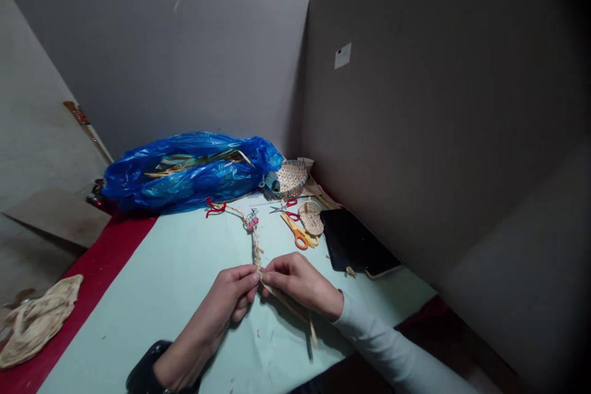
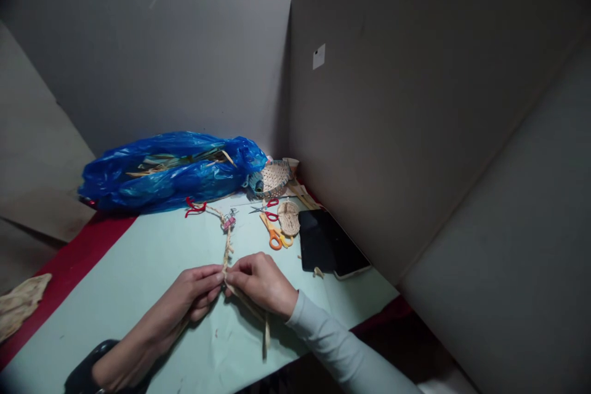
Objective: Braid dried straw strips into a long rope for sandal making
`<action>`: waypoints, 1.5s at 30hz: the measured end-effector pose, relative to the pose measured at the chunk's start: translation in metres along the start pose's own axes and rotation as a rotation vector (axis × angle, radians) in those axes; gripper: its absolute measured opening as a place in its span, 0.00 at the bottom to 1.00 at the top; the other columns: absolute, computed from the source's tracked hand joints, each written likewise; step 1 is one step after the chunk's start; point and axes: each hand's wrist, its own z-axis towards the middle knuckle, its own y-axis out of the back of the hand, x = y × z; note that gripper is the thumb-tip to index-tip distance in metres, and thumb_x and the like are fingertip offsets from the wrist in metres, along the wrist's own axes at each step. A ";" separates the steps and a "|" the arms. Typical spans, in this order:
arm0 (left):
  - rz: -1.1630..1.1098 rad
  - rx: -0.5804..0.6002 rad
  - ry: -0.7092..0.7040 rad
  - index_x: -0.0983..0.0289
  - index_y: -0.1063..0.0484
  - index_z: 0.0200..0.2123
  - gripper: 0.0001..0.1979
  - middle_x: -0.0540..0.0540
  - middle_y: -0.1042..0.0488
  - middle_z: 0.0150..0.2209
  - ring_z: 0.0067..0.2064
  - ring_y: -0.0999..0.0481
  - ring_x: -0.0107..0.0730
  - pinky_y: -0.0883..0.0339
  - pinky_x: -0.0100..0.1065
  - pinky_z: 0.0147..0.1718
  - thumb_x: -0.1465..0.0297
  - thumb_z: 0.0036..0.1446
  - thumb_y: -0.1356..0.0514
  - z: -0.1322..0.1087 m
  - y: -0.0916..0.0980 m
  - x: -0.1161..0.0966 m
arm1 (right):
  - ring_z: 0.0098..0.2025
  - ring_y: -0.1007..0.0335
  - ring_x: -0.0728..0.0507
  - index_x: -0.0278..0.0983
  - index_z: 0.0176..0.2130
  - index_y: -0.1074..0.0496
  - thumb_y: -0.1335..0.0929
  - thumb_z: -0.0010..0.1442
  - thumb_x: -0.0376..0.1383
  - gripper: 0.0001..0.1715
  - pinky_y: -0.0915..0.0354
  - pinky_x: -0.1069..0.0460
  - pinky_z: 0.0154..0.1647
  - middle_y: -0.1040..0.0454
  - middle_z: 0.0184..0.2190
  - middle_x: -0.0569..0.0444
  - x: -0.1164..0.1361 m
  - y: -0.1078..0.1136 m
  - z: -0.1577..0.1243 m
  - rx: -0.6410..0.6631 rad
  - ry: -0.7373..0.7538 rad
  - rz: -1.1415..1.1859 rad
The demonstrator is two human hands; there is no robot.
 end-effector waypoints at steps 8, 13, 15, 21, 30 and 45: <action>0.092 -0.111 -0.059 0.66 0.31 0.22 0.16 0.40 0.47 0.13 0.16 0.57 0.17 0.66 0.27 0.15 0.60 0.54 0.41 -0.002 -0.006 0.005 | 0.28 0.35 0.48 0.35 0.34 0.25 0.38 0.65 0.36 0.14 0.47 0.53 0.29 0.27 0.29 0.51 0.017 -0.014 -0.030 -0.266 0.186 -0.695; -0.027 -0.081 -0.011 0.68 0.27 0.35 0.15 0.39 0.49 0.12 0.16 0.57 0.18 0.66 0.26 0.17 0.60 0.54 0.40 -0.004 -0.004 0.006 | 0.32 0.33 0.44 0.30 0.45 0.30 0.38 0.62 0.25 0.12 0.46 0.51 0.26 0.27 0.33 0.47 0.014 -0.050 -0.045 -0.312 0.417 -1.060; -0.083 -0.058 0.020 0.68 0.27 0.38 0.17 0.40 0.43 0.14 0.17 0.57 0.17 0.66 0.26 0.17 0.60 0.52 0.37 -0.005 -0.002 0.005 | 0.35 0.32 0.43 0.29 0.43 0.30 0.39 0.63 0.25 0.11 0.41 0.51 0.31 0.27 0.34 0.46 0.015 -0.054 -0.047 -0.290 0.498 -1.045; -0.133 0.059 -0.007 0.68 0.28 0.34 0.15 0.41 0.40 0.19 0.18 0.60 0.15 0.69 0.26 0.17 0.63 0.49 0.34 -0.007 0.000 0.003 | 0.39 0.32 0.44 0.35 0.43 0.30 0.37 0.65 0.39 0.12 0.39 0.50 0.41 0.26 0.37 0.49 0.032 -0.018 -0.034 -0.264 0.228 -0.531; -0.135 0.074 -0.058 0.65 0.34 0.37 0.16 0.37 0.49 0.18 0.19 0.62 0.17 0.68 0.28 0.18 0.62 0.50 0.35 -0.008 -0.001 0.006 | 0.34 0.33 0.46 0.33 0.40 0.33 0.36 0.62 0.39 0.11 0.39 0.53 0.36 0.26 0.34 0.50 0.019 -0.007 -0.004 -0.094 0.001 -0.226; 0.566 -0.159 -0.197 0.62 0.30 0.30 0.11 0.50 0.26 0.25 0.28 0.31 0.31 0.41 0.29 0.28 0.62 0.58 0.44 -0.026 0.006 -0.004 | 0.21 0.47 0.53 0.31 0.25 0.25 0.33 0.57 0.39 0.16 0.49 0.57 0.23 0.34 0.17 0.58 -0.007 -0.009 0.004 -0.039 -0.112 0.139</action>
